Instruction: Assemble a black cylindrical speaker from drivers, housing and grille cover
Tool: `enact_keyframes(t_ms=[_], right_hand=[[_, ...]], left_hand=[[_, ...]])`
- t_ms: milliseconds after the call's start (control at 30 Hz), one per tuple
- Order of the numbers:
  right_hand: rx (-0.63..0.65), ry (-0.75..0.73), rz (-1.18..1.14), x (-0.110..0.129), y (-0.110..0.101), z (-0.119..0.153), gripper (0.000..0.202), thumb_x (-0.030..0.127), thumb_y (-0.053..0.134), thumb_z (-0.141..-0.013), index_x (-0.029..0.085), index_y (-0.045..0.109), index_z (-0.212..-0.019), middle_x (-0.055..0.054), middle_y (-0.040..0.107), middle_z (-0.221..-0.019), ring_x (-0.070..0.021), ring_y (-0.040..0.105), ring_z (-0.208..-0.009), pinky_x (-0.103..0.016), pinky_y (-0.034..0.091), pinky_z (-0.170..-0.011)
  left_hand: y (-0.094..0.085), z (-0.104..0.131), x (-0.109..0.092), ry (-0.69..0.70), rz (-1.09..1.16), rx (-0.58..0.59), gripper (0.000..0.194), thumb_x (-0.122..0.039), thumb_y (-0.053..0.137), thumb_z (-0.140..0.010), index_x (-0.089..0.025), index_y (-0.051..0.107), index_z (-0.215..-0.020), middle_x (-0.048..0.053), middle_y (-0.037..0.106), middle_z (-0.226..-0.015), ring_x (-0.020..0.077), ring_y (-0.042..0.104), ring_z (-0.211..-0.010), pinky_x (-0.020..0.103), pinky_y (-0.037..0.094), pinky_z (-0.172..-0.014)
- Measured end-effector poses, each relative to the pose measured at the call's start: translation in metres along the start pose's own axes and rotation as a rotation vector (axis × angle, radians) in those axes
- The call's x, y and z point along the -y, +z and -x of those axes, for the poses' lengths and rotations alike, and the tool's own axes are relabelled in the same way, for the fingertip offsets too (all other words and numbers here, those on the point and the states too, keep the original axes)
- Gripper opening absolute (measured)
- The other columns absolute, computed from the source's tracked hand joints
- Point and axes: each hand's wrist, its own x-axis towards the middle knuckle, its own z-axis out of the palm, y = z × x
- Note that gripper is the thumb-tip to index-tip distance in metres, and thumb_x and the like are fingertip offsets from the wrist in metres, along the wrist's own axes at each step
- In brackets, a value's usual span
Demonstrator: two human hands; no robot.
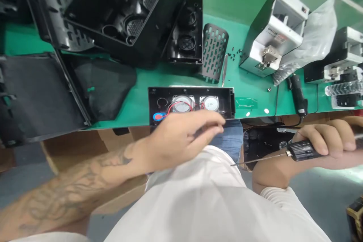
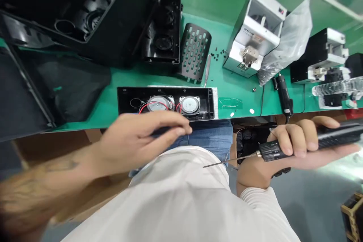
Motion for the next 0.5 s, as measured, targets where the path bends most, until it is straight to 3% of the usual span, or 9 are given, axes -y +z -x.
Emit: enact_keyframes(t_ms=[33, 100, 200, 333, 433, 500], right_hand=[[0.046, -0.082, -0.113, -0.003, -0.001, -0.003, 0.044, 0.068, 0.100, -0.074, 0.033, 0.083, -0.097, 0.009, 0.022, -0.061, 0.0028, -0.008, -0.045, -0.006, 0.004, -0.031], [0.205, -0.115, -0.301, -0.011, -0.006, -0.010, 0.031, 0.050, 0.099, -0.078, 0.026, 0.085, -0.093, 0.012, 0.015, -0.058, 0.0044, -0.013, -0.042, -0.007, 0.006, -0.028], [0.407, 0.018, -0.376, -0.023, -0.022, -0.017, 0.033, 0.045, 0.095, -0.082, 0.021, 0.086, -0.102, 0.011, 0.021, -0.057, 0.0006, 0.004, -0.035, -0.010, 0.019, -0.029], [0.316, 0.086, -0.436, -0.033, -0.050, -0.020, 0.050, 0.063, 0.089, -0.088, 0.017, 0.081, -0.106, 0.009, 0.026, -0.062, -0.0021, 0.012, -0.039, -0.013, 0.022, -0.034], [0.245, 0.096, -0.447, -0.037, -0.073, -0.020, 0.053, 0.066, 0.082, -0.091, 0.016, 0.079, -0.108, 0.008, 0.026, -0.065, -0.0031, 0.015, -0.043, -0.013, 0.029, -0.038], [0.191, 0.117, -0.437, -0.041, -0.088, -0.020, 0.054, 0.068, 0.081, -0.091, 0.017, 0.079, -0.108, 0.007, 0.027, -0.067, -0.0039, 0.019, -0.045, -0.013, 0.035, -0.040]], left_hand=[[-0.009, -0.018, -0.003, 0.034, -0.088, 0.005, 0.021, -0.032, 0.061, -0.106, -0.023, 0.079, -0.109, 0.001, 0.084, -0.098, 0.0151, 0.076, -0.082, 0.024, 0.055, -0.080], [-0.021, -0.062, -0.006, 0.079, -0.272, 0.027, 0.023, -0.035, 0.062, -0.105, -0.023, 0.080, -0.113, 0.001, 0.083, -0.098, 0.0163, 0.075, -0.083, 0.025, 0.054, -0.082], [-0.017, -0.135, -0.003, 0.080, -0.571, 0.180, 0.029, -0.031, 0.056, -0.104, -0.021, 0.082, -0.113, 0.003, 0.081, -0.093, 0.0180, 0.073, -0.082, 0.027, 0.052, -0.082], [0.014, -0.204, 0.009, -0.034, -0.905, 0.434, 0.032, -0.016, 0.056, -0.097, -0.017, 0.086, -0.109, 0.014, 0.083, -0.112, 0.0285, 0.079, -0.100, 0.032, 0.056, -0.085], [0.030, -0.223, 0.019, -0.056, -1.078, 0.562, 0.032, -0.011, 0.061, -0.089, -0.016, 0.086, -0.107, 0.018, 0.083, -0.110, 0.0319, 0.080, -0.101, 0.034, 0.058, -0.088], [0.034, -0.225, 0.022, -0.048, -1.112, 0.584, 0.033, -0.009, 0.063, -0.087, -0.017, 0.086, -0.109, 0.017, 0.083, -0.105, 0.0320, 0.080, -0.100, 0.035, 0.058, -0.089]])
